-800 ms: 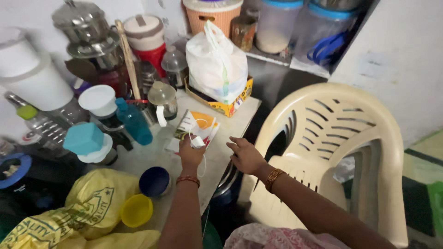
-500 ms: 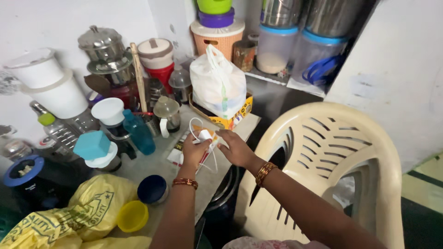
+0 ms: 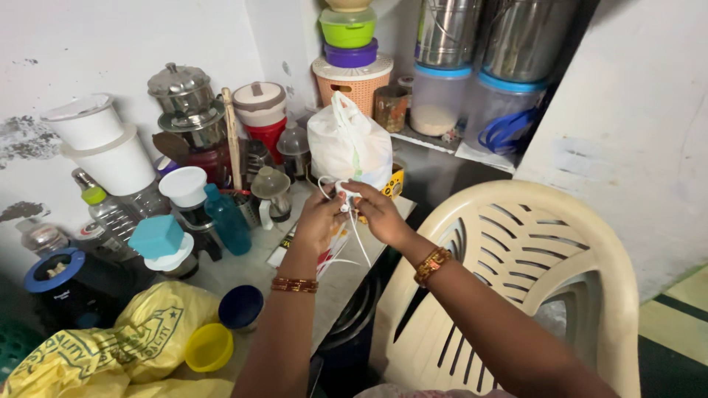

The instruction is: The person unplugs a white charger with cable from a wall socket in a kitchen area, carries it while walking through the house, opens a metal cabinet in a bedroom, takes out a white power bank, and plugs the charger cable into a wall socket above the cabinet.

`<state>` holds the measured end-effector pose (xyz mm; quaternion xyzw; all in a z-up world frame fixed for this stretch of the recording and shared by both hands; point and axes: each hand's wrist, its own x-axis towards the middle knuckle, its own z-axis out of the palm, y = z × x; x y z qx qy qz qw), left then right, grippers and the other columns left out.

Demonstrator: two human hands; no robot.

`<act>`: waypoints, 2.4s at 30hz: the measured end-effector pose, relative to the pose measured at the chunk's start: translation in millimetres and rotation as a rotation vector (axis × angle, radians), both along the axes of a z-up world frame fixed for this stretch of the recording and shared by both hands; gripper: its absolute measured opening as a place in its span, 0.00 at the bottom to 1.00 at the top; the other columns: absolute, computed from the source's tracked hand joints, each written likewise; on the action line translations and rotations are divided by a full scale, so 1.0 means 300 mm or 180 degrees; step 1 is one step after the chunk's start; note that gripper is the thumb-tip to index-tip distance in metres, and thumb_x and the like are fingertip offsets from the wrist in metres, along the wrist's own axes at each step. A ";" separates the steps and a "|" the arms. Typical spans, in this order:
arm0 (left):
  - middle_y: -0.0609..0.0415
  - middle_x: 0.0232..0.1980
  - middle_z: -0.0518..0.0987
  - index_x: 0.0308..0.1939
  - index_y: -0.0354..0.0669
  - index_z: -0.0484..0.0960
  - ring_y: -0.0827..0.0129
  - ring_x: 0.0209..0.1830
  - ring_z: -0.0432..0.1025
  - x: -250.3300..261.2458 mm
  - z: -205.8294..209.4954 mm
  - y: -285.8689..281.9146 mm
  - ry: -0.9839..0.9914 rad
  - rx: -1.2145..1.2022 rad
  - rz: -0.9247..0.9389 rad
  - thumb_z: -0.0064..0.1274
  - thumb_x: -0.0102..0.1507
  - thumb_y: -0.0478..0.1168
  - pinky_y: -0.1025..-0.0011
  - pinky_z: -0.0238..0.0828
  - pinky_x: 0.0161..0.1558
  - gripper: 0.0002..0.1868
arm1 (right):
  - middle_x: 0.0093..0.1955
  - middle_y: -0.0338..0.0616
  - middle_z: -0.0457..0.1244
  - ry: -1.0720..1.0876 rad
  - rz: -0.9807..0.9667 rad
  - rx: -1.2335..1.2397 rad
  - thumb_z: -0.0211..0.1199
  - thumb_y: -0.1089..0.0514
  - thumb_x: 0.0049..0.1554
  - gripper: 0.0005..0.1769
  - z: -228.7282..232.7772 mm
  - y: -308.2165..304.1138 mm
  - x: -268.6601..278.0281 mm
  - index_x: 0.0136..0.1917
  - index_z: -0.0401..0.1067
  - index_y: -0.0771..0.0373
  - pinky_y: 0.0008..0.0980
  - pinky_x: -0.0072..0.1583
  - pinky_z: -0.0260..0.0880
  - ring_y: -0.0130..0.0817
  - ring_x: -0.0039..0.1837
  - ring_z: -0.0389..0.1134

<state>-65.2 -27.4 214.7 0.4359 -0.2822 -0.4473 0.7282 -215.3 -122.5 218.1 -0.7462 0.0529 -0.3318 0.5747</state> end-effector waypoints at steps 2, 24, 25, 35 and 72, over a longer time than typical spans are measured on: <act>0.56 0.48 0.77 0.60 0.41 0.76 0.71 0.43 0.72 -0.020 0.047 -0.004 -0.0152 -0.0130 -0.0123 0.49 0.69 0.36 0.67 0.73 0.47 0.15 | 0.74 0.52 0.60 -0.0210 -0.0118 -0.0844 0.49 0.68 0.64 0.26 0.079 0.007 -0.060 0.75 0.66 0.63 0.34 0.70 0.63 0.36 0.72 0.62; 0.51 0.50 0.79 0.70 0.41 0.69 0.70 0.38 0.75 -0.609 0.524 -0.264 -0.0306 -0.0868 -0.0898 0.33 0.73 0.35 0.68 0.79 0.43 0.21 | 0.73 0.54 0.61 -0.0335 -0.2373 -0.4141 0.69 0.62 0.53 0.34 0.583 -0.022 -0.686 0.71 0.62 0.64 0.42 0.59 0.69 0.49 0.54 0.65; 0.51 0.50 0.79 0.70 0.41 0.69 0.70 0.38 0.76 -0.638 0.545 -0.273 -0.0409 -0.0851 -0.0982 0.33 0.73 0.35 0.67 0.79 0.43 0.21 | 0.72 0.53 0.61 -0.0324 -0.2386 -0.4240 0.69 0.63 0.54 0.34 0.599 -0.032 -0.722 0.71 0.62 0.64 0.42 0.58 0.69 0.49 0.54 0.65; 0.49 0.49 0.80 0.63 0.38 0.72 0.66 0.37 0.81 -0.854 0.718 -0.379 -0.1173 -0.1134 -0.1244 0.31 0.72 0.33 0.67 0.83 0.43 0.18 | 0.61 0.50 0.67 -0.0404 -0.2739 -0.4873 0.72 0.65 0.56 0.33 0.804 -0.138 -0.965 0.71 0.62 0.64 0.39 0.52 0.71 0.46 0.50 0.69; 0.46 0.42 0.84 0.60 0.41 0.81 0.62 0.42 0.80 -1.062 1.242 -1.113 -0.2894 -0.2835 0.0332 0.43 0.66 0.30 0.67 0.75 0.49 0.19 | 0.60 0.47 0.69 0.0464 -0.4627 -0.4998 0.71 0.67 0.57 0.16 1.503 -0.786 -1.363 0.59 0.78 0.64 0.42 0.63 0.68 0.49 0.62 0.67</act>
